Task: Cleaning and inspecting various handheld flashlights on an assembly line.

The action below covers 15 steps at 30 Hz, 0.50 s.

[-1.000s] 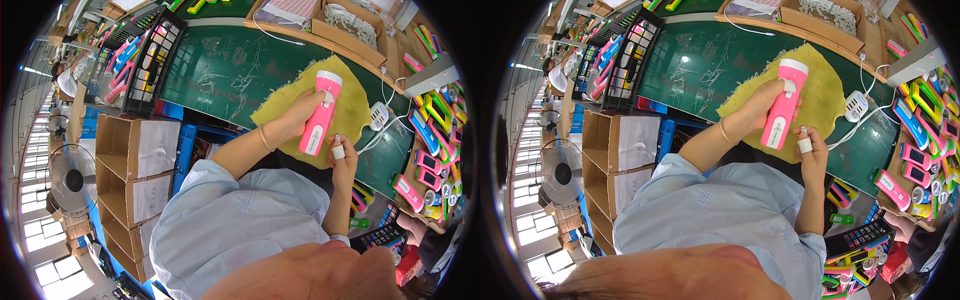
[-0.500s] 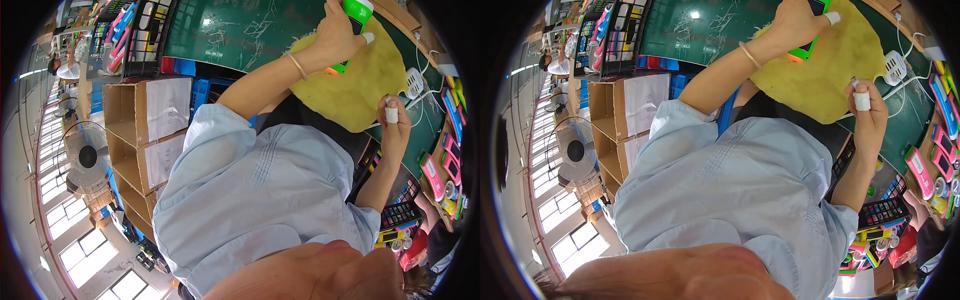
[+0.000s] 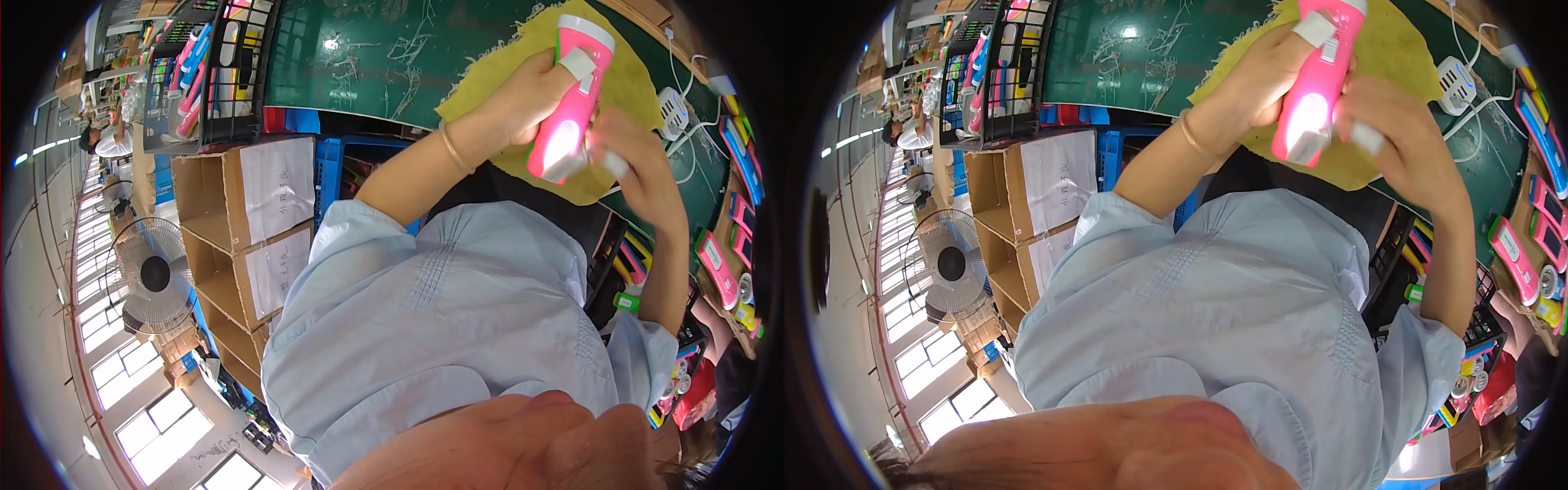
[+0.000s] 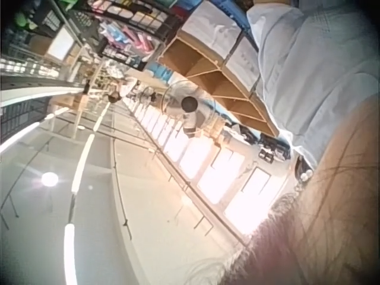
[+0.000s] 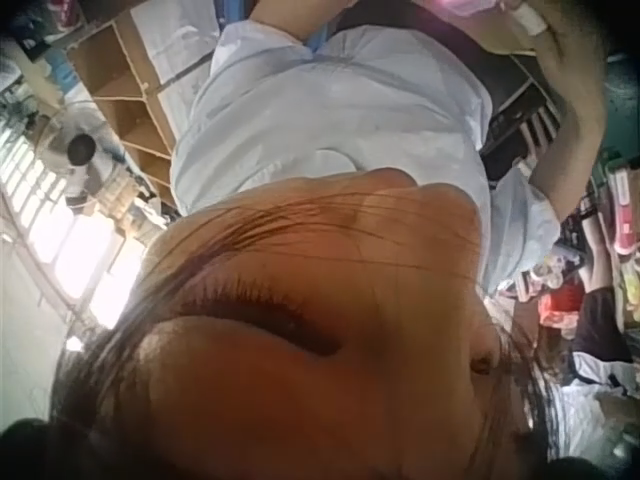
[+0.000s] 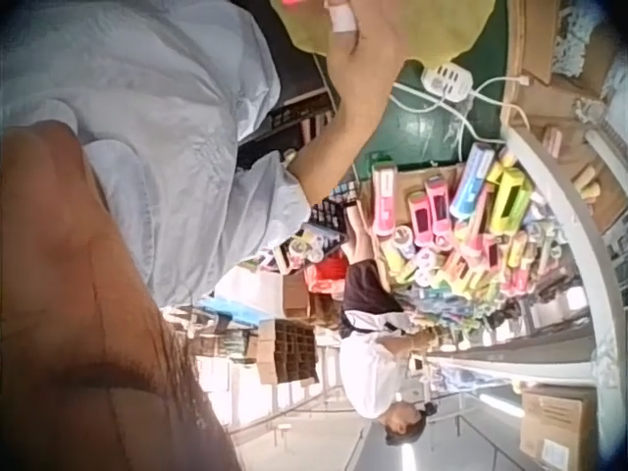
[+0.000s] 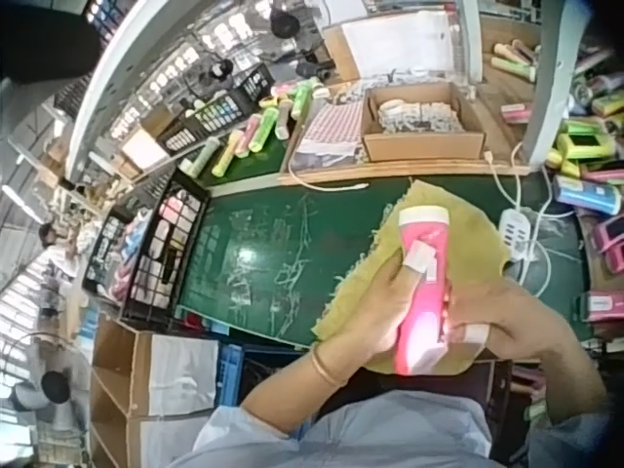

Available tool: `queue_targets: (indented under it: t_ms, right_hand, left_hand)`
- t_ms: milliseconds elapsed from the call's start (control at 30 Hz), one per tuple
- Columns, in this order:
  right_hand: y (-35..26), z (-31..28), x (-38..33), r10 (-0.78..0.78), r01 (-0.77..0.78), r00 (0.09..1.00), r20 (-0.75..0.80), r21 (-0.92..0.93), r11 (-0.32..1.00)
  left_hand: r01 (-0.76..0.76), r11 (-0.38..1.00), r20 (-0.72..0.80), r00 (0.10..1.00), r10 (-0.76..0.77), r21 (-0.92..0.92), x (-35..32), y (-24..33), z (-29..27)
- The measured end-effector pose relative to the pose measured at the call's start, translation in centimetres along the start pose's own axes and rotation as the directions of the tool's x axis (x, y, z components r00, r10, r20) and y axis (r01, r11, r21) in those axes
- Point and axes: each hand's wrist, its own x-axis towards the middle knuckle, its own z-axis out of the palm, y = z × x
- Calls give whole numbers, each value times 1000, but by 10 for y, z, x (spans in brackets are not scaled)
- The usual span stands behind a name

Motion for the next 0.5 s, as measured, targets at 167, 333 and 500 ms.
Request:
queue_targets:
  t_ms: [167, 333, 500]
  right_hand:
    - [-46, 40, -3, 354, -327, 905, -238, 144, 934]
    - [-33, 74, -42, -289, 199, 946, -148, -438, 877]
    - [-47, 70, -21, 285, -356, 757, -588, -6, 934]
  left_hand:
    - [-241, 967, 72, 966, 247, -84, -8, 17, -2]
    - [-111, 930, -58, 994, 97, -351, -3, 9, -2]
    - [-384, 921, 156, 907, 390, -70, -24, -3, 5]
